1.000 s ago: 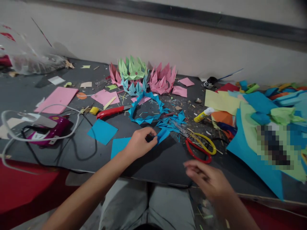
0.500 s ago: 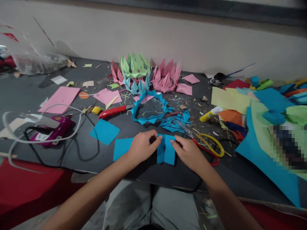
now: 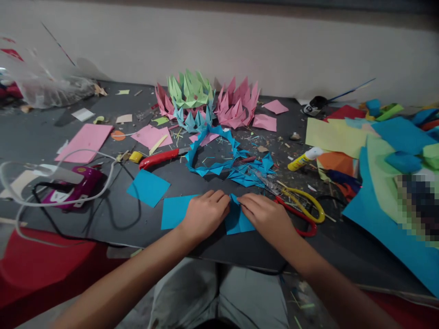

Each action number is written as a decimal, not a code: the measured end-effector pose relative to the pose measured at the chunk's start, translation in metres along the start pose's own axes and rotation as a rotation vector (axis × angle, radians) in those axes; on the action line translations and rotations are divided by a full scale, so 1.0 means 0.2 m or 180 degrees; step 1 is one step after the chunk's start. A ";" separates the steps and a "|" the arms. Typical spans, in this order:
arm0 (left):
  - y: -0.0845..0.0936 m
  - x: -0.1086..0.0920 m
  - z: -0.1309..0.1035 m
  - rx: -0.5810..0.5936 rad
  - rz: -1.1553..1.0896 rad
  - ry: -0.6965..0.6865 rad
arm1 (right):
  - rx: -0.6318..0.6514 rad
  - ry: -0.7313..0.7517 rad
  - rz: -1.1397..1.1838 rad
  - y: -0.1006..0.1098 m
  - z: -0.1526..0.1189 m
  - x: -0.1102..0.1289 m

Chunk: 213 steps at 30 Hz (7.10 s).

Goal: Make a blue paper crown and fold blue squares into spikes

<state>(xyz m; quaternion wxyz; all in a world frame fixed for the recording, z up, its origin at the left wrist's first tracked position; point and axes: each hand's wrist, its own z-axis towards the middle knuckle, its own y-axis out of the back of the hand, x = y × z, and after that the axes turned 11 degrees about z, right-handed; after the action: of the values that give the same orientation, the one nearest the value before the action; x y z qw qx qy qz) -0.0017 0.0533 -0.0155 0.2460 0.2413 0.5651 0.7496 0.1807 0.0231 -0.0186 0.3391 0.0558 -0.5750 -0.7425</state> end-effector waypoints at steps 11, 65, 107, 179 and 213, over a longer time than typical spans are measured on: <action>-0.02 0.02 0.00 -0.0515 -0.0171 -0.0528 | 0.0229 0.0563 0.0001 -0.01 -0.03 -0.10; -0.02 0.08 0.01 -0.0083 -0.0389 -0.1111 | 0.0250 0.0785 0.0333 0.02 0.00 -0.13; 0.02 -0.01 0.02 0.0226 -0.0497 -0.0704 | 0.0129 0.0594 0.0084 0.01 -0.01 -0.05; 0.16 -0.02 -0.02 0.1456 -0.3956 0.1565 | -0.0217 -0.2351 0.3637 0.12 0.02 0.03; 0.01 -0.04 -0.05 -0.0064 -0.0200 0.0154 | 0.0057 0.0191 0.0248 -0.01 -0.04 -0.04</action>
<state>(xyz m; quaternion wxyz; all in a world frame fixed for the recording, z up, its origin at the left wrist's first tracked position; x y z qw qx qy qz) -0.0027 0.0398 -0.0159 0.2581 0.2027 0.5707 0.7527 0.1901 0.0216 -0.0255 0.3844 0.0586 -0.5729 -0.7215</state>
